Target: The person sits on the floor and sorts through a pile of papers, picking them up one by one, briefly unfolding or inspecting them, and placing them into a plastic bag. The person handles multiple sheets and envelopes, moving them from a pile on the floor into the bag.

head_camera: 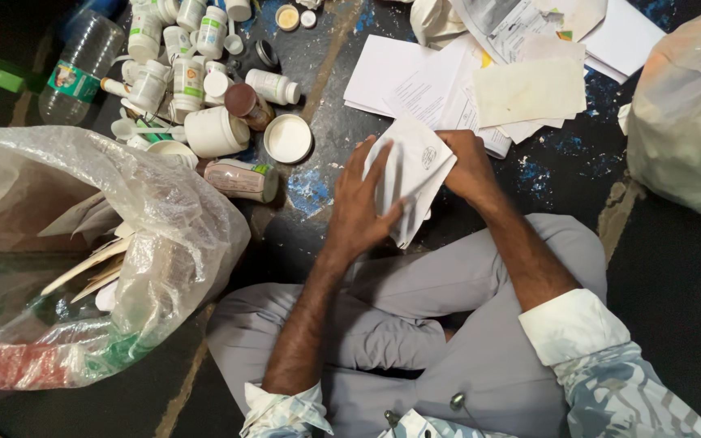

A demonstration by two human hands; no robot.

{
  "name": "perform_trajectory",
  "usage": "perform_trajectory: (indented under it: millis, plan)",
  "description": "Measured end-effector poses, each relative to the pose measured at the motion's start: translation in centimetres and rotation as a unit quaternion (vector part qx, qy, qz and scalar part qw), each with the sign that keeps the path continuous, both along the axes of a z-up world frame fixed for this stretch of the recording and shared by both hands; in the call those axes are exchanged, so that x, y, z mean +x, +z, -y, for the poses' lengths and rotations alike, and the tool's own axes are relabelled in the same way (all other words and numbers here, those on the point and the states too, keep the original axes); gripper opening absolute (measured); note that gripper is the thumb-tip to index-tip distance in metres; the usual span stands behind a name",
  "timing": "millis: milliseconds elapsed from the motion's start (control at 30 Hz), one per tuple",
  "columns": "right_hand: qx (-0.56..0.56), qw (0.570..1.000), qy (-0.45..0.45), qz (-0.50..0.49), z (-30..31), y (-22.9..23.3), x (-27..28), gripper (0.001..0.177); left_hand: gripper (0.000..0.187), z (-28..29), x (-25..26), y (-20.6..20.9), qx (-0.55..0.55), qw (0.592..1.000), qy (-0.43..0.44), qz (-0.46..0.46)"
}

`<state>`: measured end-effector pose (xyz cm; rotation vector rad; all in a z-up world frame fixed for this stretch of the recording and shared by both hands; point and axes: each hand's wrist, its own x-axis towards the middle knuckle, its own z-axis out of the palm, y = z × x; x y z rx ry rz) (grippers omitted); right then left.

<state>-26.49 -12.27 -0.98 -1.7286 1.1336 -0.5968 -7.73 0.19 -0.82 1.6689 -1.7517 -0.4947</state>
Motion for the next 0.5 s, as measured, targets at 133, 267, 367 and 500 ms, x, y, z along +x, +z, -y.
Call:
perform_trajectory:
  millis: [133, 267, 367, 500]
  plan:
    - [-0.002, 0.999, -0.005, -0.053, 0.7, -0.2, -0.2, 0.030, 0.021, 0.1, 1.2, -0.7, -0.012, 0.999, 0.051, -0.002]
    - [0.025, 0.998, -0.056, -0.013, 1.2, -0.5, -0.4, 0.037, 0.018, 0.2, 2.8, -0.6, -0.029, 0.983, 0.116, -0.139]
    - [0.062, 0.994, -0.088, 0.034, 1.7, -1.0, -0.1, 0.058, 0.021, 0.2, 4.1, 0.1, -0.025, 0.956, 0.155, -0.247]
    - [0.071, 0.991, -0.046, 0.103, 2.0, -1.5, -0.1, 0.083, 0.025, -0.1, 5.4, 0.7, -0.056, 0.935, 0.158, -0.313]
